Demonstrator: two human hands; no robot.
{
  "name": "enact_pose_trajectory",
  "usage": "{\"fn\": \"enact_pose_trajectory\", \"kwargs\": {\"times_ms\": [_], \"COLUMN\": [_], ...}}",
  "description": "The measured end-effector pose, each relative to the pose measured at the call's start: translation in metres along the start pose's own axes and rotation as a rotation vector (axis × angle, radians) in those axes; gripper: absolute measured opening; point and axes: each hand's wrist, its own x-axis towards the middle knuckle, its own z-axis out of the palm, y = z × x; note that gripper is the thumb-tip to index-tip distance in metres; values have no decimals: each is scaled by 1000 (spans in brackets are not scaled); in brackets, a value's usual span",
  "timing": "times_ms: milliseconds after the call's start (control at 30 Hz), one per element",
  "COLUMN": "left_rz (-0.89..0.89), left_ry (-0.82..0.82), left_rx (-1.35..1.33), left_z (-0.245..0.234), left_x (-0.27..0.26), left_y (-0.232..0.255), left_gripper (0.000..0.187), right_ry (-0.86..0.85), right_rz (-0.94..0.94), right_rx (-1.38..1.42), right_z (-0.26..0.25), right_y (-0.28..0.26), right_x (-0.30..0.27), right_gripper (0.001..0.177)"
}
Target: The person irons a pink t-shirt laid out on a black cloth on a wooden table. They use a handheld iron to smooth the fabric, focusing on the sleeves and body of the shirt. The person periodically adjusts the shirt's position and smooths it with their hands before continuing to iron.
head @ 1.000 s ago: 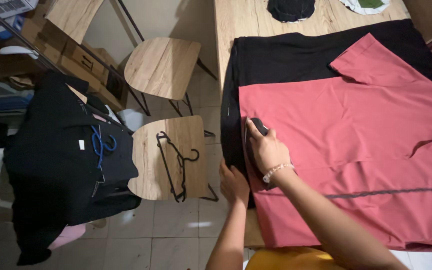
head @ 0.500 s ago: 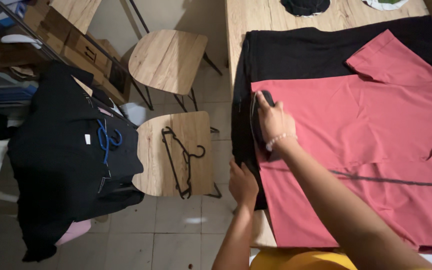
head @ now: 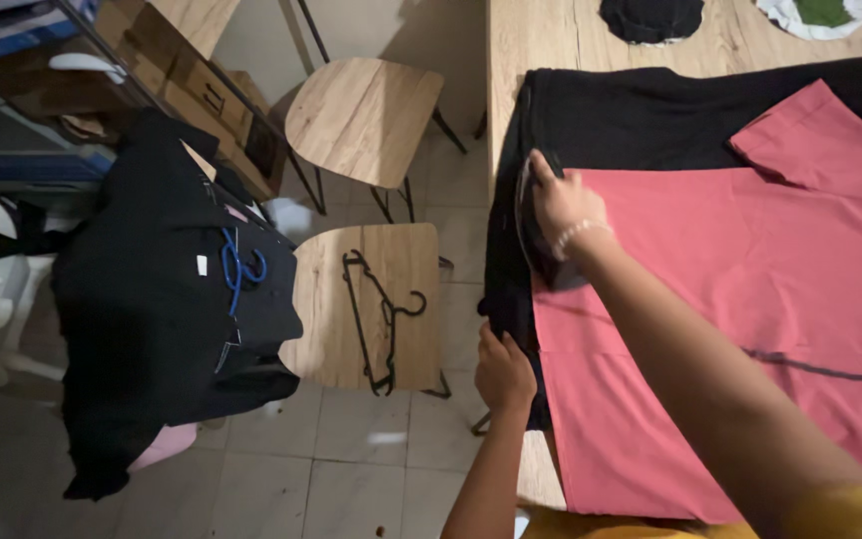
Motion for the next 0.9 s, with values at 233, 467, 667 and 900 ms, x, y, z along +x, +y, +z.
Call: {"fn": "enact_pose_trajectory", "kwargs": {"times_ms": [233,467,667,900], "left_rz": [37,89,-1,53], "left_ry": [38,102,57,64], "left_rx": [-115,-216,-135,-159], "left_z": [12,19,8,1], "left_x": [6,13,6,0], "left_y": [-16,-32,-15,-11], "left_gripper": [46,49,55,64], "right_ry": [-95,-80,-47,-74], "right_rz": [31,43,43,98], "right_rx": [25,61,65,15], "right_z": [-20,-36,-38,-31], "right_y": [0,-5,-9,-15], "right_x": [-122,-188,-178,-114], "right_gripper": [62,61,61,59]}}
